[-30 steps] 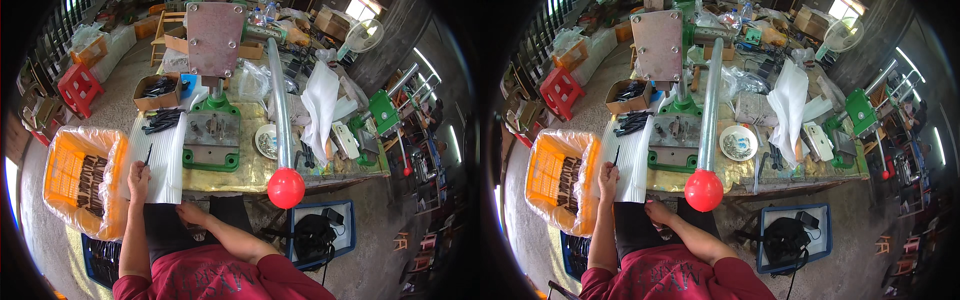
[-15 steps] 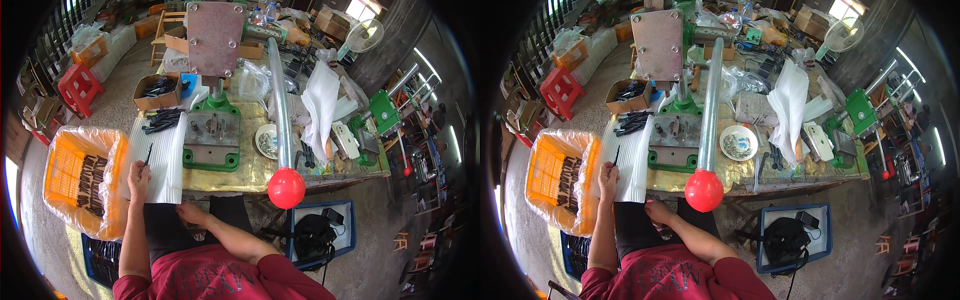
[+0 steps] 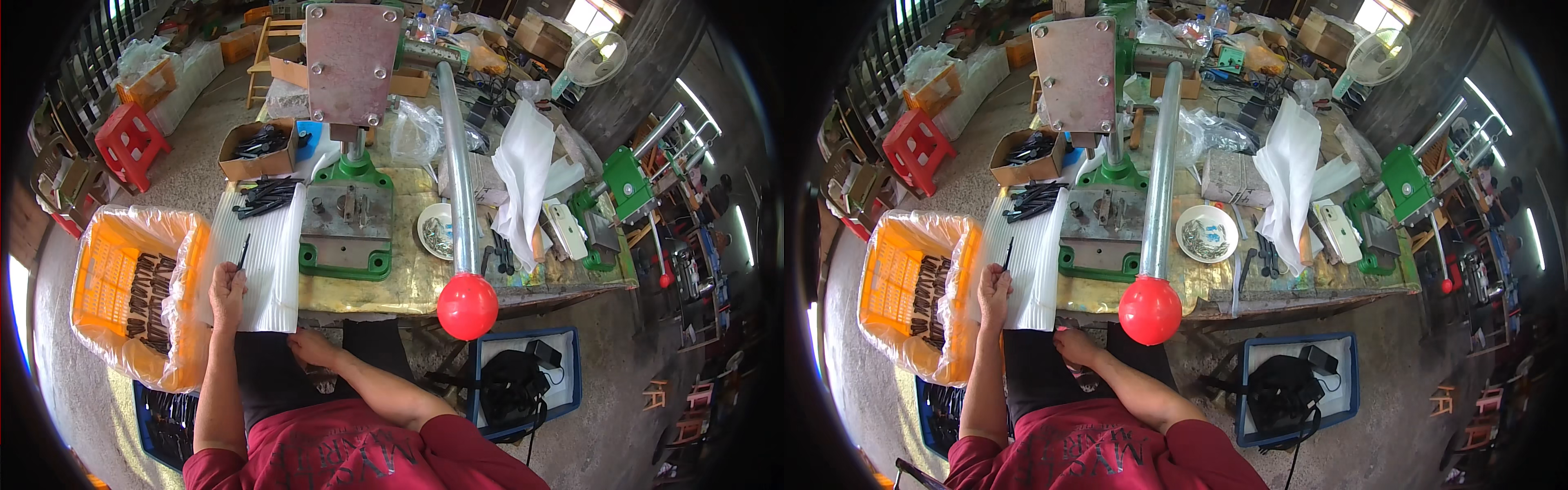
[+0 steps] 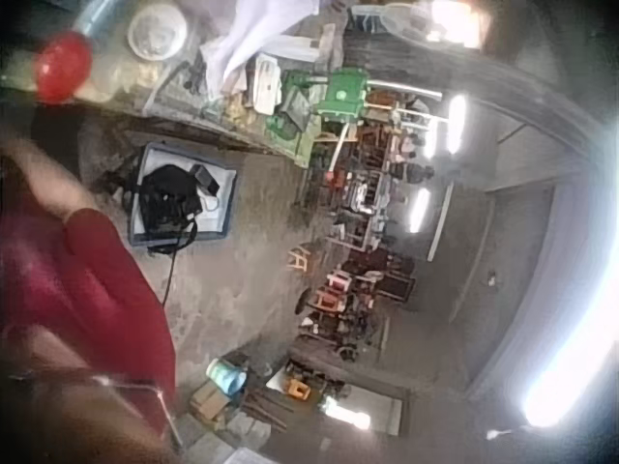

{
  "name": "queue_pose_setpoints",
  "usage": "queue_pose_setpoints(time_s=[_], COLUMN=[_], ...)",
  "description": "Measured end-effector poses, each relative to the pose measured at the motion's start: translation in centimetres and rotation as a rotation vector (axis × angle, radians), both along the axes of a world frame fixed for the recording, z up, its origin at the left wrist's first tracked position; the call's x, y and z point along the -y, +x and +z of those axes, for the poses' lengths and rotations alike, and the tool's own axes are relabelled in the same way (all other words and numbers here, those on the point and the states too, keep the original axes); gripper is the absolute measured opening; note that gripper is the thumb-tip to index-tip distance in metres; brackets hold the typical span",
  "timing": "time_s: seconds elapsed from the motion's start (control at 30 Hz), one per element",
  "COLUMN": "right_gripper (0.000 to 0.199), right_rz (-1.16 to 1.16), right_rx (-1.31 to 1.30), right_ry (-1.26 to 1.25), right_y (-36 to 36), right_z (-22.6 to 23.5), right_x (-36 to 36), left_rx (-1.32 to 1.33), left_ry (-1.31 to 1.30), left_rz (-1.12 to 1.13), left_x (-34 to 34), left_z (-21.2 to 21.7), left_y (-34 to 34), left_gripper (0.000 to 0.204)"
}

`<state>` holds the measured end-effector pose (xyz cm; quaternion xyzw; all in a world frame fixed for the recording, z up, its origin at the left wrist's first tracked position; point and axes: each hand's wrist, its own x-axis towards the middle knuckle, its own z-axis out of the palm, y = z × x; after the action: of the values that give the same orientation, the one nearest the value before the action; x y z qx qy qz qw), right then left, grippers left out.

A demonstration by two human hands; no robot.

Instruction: The person assembles black plastic components using a manual press.

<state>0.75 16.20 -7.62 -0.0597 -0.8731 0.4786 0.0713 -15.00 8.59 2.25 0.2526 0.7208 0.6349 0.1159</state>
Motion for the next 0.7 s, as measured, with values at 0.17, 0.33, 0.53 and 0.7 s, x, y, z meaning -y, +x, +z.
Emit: queue_pose_setpoints(time_s=[0.17,0.33,0.53,0.7], right_gripper=[0.017,0.016,0.017,0.017], right_rz=[-0.004,-0.004,0.002,0.009], right_rx=[0.024,0.013,0.033,0.045], right_ry=[0.002,-0.013,0.006,-0.001], right_y=[-0.1,0.0,0.0,0.1], right_z=[-0.5,0.0,0.4,0.3], right_x=[0.1,0.0,-0.1,-0.1], left_rx=[0.007,0.002,-0.017,-0.014], left_ry=[0.033,0.025,0.029,0.023], left_rz=[0.006,0.004,0.002,0.007], left_x=[-0.1,-0.1,-0.1,-0.1], left_z=[0.2,0.1,0.2,0.1], left_y=[0.1,0.0,0.0,0.0], left_gripper=[0.01,0.01,0.009,0.009])
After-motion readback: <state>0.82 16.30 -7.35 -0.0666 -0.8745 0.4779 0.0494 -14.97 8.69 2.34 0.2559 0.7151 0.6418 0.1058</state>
